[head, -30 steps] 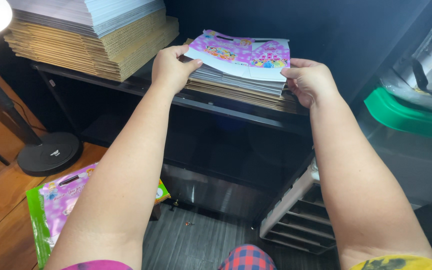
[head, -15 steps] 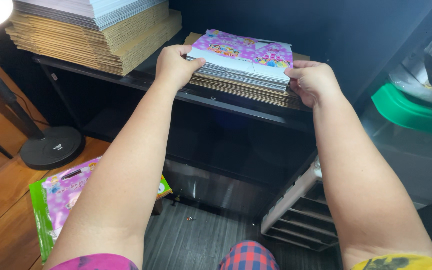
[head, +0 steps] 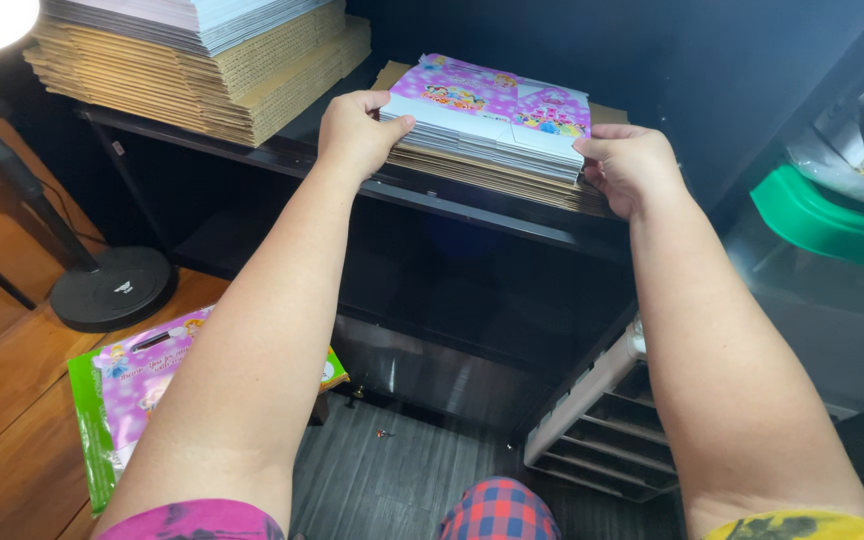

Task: The person sits on the floor and repeatedly picks up small, flat, pink and white paper items from a wooden surface. They lift each item and place it onto a stack on a black shelf to their right, continuing this process throughout the video.

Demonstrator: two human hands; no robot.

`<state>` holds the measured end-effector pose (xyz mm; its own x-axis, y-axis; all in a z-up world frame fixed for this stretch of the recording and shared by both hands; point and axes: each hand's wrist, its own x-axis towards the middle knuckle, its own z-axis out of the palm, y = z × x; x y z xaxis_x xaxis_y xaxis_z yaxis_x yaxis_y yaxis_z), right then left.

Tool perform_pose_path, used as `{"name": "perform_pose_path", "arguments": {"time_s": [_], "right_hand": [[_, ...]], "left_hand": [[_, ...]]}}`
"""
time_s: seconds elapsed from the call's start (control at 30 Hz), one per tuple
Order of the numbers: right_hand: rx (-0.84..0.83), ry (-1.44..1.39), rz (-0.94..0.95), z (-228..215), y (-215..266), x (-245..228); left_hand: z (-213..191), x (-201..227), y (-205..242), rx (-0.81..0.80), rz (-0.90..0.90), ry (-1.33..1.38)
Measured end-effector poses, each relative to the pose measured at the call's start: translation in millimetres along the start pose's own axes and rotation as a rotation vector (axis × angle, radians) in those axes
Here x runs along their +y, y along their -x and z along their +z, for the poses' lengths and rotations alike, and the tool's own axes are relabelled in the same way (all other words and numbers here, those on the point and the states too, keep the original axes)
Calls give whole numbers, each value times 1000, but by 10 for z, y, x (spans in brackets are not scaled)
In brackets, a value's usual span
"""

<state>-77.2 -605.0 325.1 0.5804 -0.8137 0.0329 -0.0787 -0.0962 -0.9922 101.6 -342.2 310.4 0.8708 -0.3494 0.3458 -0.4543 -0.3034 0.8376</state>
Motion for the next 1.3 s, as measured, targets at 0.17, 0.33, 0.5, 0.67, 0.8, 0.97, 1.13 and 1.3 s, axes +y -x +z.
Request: {"name": "perform_pose_path", "arguments": {"time_s": [0.17, 0.33, 0.5, 0.67, 0.8, 0.97, 1.13, 1.3], "right_hand": [[57, -214, -161, -86, 168, 67], [82, -343, -389, -101, 722, 304], [-85, -388, -612, 174, 1119, 775], [-248, -460, -500, 669, 1297, 1190], [-340, -453, -375, 1175, 1327, 1594], [-463, -285, -267, 1831, 1430, 2159], [-561, -23, -225, 2350, 1674, 2562], [-610, 432, -365, 2748, 1786, 2896]], "left_hand": [[-120, -65, 154, 107, 110, 136], [-404, -389, 728, 224, 151, 135], [-618, -1320, 1386, 310, 211, 146], [-933, -2311, 2112, 443, -36, 125], [-1190, -3097, 2622, 611, -233, -23], [-1367, -3672, 3046, 699, -315, -110], [-1421, -3813, 3204, 727, -347, -104], [-1444, -3046, 3337, 681, -413, -121]]}}
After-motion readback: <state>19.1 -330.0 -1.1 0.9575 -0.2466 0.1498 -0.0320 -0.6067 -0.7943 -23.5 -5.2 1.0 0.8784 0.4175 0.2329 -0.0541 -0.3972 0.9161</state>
